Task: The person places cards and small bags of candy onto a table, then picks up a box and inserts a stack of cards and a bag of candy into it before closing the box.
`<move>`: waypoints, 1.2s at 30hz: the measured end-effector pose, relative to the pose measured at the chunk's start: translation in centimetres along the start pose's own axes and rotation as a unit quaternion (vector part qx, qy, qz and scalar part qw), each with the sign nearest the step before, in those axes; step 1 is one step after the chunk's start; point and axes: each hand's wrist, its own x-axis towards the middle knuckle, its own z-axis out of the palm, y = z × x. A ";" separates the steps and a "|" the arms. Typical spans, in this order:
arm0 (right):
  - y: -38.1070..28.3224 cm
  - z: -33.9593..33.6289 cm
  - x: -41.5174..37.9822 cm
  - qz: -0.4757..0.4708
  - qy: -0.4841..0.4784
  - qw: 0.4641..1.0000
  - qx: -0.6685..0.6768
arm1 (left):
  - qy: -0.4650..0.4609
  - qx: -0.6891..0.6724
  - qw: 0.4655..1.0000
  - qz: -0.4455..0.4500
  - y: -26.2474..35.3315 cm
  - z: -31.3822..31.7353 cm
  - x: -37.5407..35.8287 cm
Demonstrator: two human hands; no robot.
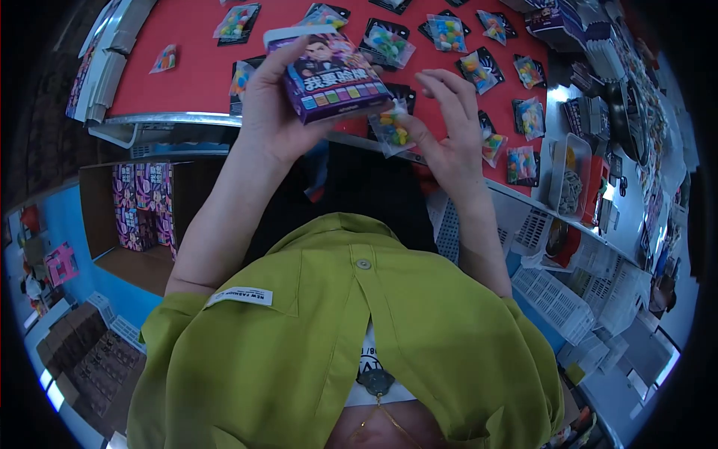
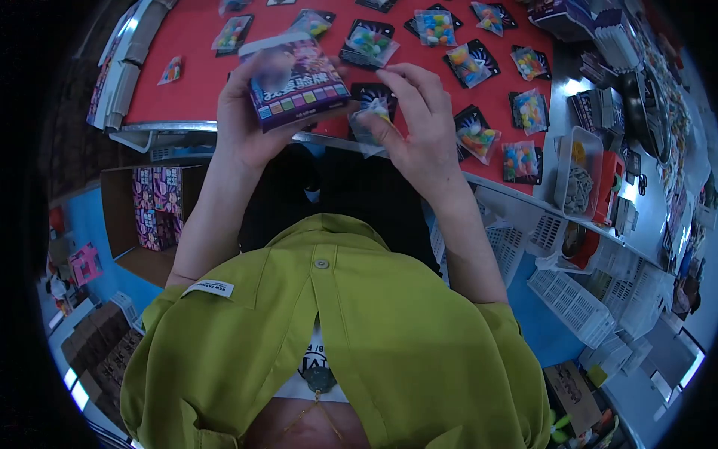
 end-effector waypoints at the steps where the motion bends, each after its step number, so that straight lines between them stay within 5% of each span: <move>1: 0.3 -0.5 -0.2 0.000 -0.099 0.990 -0.100 | 0.003 0.004 0.999 0.039 0.4 -0.5 -0.6; 2: 0.5 -0.7 -0.2 -0.003 -0.192 0.961 -0.201 | 0.002 0.009 0.997 0.077 1.0 -0.9 -0.9; 5: 0.8 0.6 -1.6 0.066 -0.216 0.947 -0.228 | -0.002 0.045 0.998 0.034 1.3 -1.5 -1.5; 9: 1.3 1.9 -2.5 0.117 -0.195 0.953 -0.199 | 0.066 0.092 0.993 -0.040 -0.8 -1.5 -2.0; 11: 2.2 2.5 -2.9 0.195 -0.132 0.965 -0.116 | 0.078 0.082 0.993 -0.042 -1.6 -1.5 -2.0; 14: 1.9 2.7 -2.0 0.215 -0.165 0.955 -0.119 | 0.067 0.107 0.992 -0.003 -1.9 -1.5 -1.5; 21: 3.0 2.3 0.6 0.091 -0.240 0.922 -0.289 | 0.039 0.074 0.997 0.000 -1.2 -2.6 -2.1; 23: 2.9 2.0 1.6 0.174 -0.315 0.899 -0.250 | 0.005 0.063 0.998 0.002 -0.6 -2.6 -2.4; 27: 3.1 1.9 1.8 0.176 -0.304 0.905 -0.241 | -0.023 0.081 0.996 0.019 -0.2 -3.0 -2.3; 30: 3.3 1.0 1.4 0.274 -0.314 0.907 -0.054 | -0.031 0.111 0.993 0.014 -0.3 -2.9 -1.9; 32: 3.9 0.4 0.7 0.240 -0.189 0.948 0.088 | 0.021 0.147 0.989 -0.016 -0.4 -2.9 -1.5; 36: 2.0 -2.4 3.5 0.273 -0.005 0.932 0.240 | 0.039 0.168 0.981 -0.089 -1.1 -1.7 -0.2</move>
